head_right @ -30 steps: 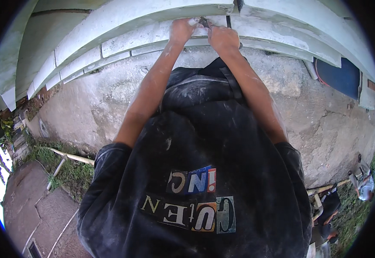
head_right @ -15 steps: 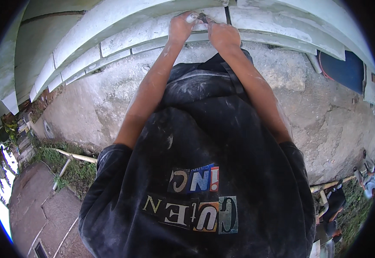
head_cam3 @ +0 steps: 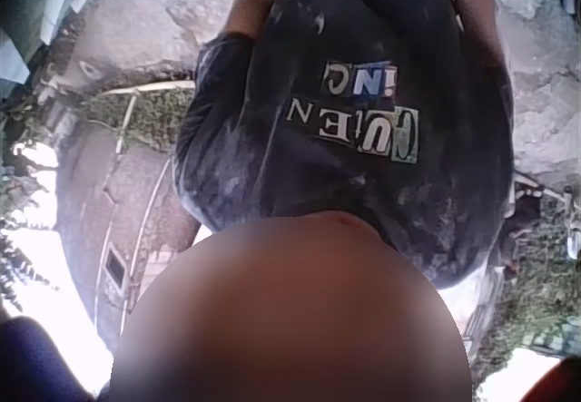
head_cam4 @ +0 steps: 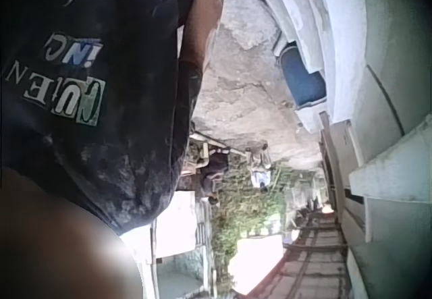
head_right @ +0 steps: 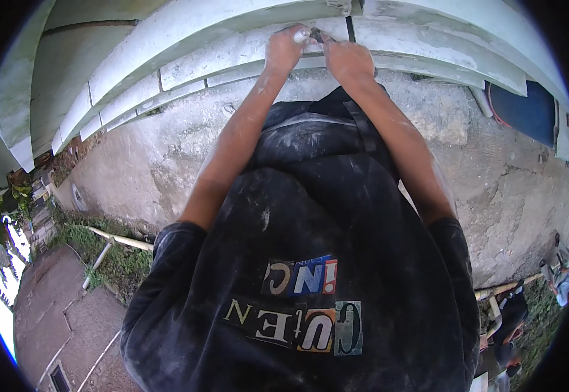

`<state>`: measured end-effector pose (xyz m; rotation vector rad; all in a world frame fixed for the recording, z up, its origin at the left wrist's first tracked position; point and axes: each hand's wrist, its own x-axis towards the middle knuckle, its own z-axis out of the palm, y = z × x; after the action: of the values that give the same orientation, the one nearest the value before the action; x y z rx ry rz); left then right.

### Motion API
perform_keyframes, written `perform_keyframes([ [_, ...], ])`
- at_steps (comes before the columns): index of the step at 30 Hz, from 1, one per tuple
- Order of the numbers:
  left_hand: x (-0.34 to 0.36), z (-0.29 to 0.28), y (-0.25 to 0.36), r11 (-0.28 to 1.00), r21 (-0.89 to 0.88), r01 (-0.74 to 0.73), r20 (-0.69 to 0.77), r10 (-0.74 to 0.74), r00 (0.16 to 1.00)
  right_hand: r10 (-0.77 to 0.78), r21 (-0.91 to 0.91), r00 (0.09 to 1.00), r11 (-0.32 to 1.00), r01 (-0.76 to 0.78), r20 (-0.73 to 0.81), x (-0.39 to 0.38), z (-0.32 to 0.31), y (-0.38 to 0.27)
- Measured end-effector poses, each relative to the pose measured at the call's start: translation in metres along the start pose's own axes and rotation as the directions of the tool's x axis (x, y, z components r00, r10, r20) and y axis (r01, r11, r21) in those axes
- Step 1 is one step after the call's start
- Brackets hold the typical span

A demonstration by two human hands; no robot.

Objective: Repairing a concrete wall by scraping and applying filler material.

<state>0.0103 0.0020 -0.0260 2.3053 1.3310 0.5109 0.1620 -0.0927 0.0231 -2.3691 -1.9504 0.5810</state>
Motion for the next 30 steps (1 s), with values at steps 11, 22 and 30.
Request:
perform_keyframes([
  [11, 0.006, 0.011, -0.011, 0.999, -0.019, -0.044, -0.019, 0.043, 0.999, -0.018, 0.008, 0.999, 1.0, 0.018, -0.034, 0.01, -0.005, -0.001],
  [22, 0.02, 0.013, -0.013, 0.987, 0.038, -0.158, -0.075, 0.161, 0.984, -0.003, -0.007, 1.0, 1.0, 0.003, 0.014, 0.011, -0.013, 0.007],
  [30, 0.008, 0.006, -0.008, 0.997, -0.028, -0.077, 0.083, 0.079, 0.993, 0.037, 0.005, 0.999, 0.999, -0.037, 0.013, -0.001, -0.004, 0.004],
])
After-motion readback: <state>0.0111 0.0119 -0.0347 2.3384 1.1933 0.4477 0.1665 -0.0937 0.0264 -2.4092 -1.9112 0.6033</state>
